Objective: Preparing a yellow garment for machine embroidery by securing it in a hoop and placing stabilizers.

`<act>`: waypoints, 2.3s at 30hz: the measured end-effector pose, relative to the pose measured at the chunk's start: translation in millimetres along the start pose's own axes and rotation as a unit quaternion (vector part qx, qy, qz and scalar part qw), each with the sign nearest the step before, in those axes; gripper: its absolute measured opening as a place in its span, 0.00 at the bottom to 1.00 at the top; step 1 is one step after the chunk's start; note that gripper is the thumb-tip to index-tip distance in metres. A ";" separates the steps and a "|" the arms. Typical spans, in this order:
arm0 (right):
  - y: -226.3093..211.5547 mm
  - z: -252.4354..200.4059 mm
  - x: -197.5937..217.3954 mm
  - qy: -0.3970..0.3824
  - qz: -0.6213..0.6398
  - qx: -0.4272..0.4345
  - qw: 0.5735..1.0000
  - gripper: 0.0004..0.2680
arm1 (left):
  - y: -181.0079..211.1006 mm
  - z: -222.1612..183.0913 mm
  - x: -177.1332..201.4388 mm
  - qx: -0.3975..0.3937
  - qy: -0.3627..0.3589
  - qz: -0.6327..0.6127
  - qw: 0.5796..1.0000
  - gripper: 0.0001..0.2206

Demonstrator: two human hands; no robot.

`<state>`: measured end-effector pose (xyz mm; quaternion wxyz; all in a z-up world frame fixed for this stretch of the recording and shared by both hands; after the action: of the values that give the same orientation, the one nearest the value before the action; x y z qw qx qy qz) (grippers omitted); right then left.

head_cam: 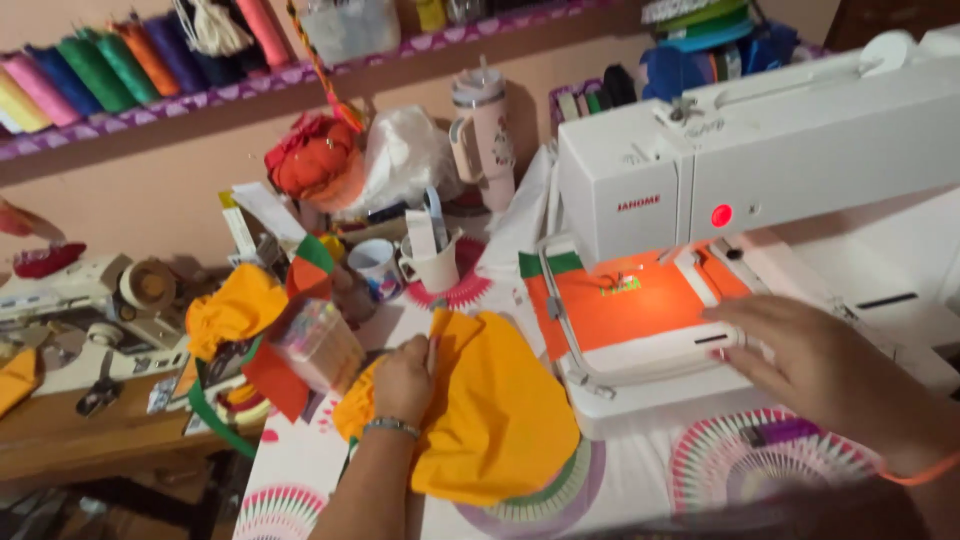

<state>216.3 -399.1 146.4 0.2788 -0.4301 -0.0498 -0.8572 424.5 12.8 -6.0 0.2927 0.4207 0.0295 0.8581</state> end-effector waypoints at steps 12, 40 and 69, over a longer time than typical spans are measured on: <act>135.6 -5.8 -41.2 -0.411 -0.157 -0.078 0.895 0.15 | 42.3 3.2 -11.6 0.043 -0.082 -0.054 0.994 0.15; 171.9 -9.3 -15.5 -0.292 -0.055 0.011 0.955 0.21 | 7.4 -26.2 -8.2 0.069 -0.043 0.002 0.997 0.18; 145.6 28.7 -54.2 -0.443 -0.203 -0.190 0.852 0.14 | 37.1 -20.1 5.4 0.052 -0.156 -0.265 0.950 0.19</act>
<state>338.2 -488.3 100.4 -0.0408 -0.7894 -0.0905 -0.6059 389.4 -11.1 -4.2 0.4882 0.5409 0.1379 0.6708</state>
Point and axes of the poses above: each hand's wrist, its own z-axis towards the middle knuckle, its own x-axis out of the back of the hand, y = z × x, the point moved 6 cm from there along z, towards the middle knuckle, and after that the axes turned 6 degrees about x, right-handed, at the moved point
